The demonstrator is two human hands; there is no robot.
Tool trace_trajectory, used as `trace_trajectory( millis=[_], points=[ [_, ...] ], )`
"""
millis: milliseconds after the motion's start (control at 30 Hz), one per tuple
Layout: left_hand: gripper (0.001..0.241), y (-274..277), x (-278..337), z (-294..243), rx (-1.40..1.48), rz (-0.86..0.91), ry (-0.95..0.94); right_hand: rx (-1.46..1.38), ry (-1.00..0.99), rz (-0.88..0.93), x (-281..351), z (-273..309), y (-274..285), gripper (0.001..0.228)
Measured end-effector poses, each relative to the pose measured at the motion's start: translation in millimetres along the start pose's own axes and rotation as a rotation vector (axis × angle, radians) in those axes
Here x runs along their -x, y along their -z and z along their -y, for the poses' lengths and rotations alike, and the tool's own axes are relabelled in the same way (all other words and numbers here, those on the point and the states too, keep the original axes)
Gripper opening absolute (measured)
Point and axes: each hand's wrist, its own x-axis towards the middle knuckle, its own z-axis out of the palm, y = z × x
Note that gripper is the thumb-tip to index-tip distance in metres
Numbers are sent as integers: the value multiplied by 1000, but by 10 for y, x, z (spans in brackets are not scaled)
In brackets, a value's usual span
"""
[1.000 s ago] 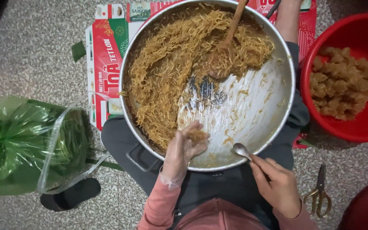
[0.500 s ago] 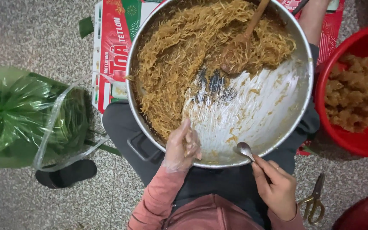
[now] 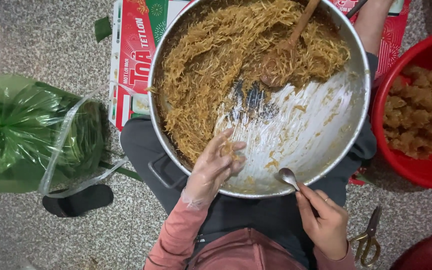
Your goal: Portioning and shaping a shredded filling mixture into small balls using a spoon and hands.
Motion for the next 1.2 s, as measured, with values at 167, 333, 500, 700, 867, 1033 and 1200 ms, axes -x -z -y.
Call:
trace_trajectory(
  millis=[167, 333, 500, 700, 867, 1033, 1200],
  points=[
    [49, 60, 26, 37, 56, 34, -72, 9, 4, -11, -1, 4, -13, 29],
    [56, 236, -9, 133, 258, -57, -51, 9, 5, -7, -9, -4, -25, 29],
    [23, 226, 28, 144, -357, 13, -398, 38, 9, -7, 0, -15, -27, 29],
    [47, 96, 7, 77, 192, -233, -104, 14, 27, -8, -9, -14, -20, 28],
    [49, 83, -19, 25, -5, -149, -142, 24, 22, -4, 6, -46, -25, 29],
    [52, -23, 2, -79, -11, -74, -59, -31, 18, 15, -24, -40, -14, 30],
    [34, 156, -38, 66, 134, -129, -93, -40, 38, 5, -26, -28, -14, 30]
  ],
)
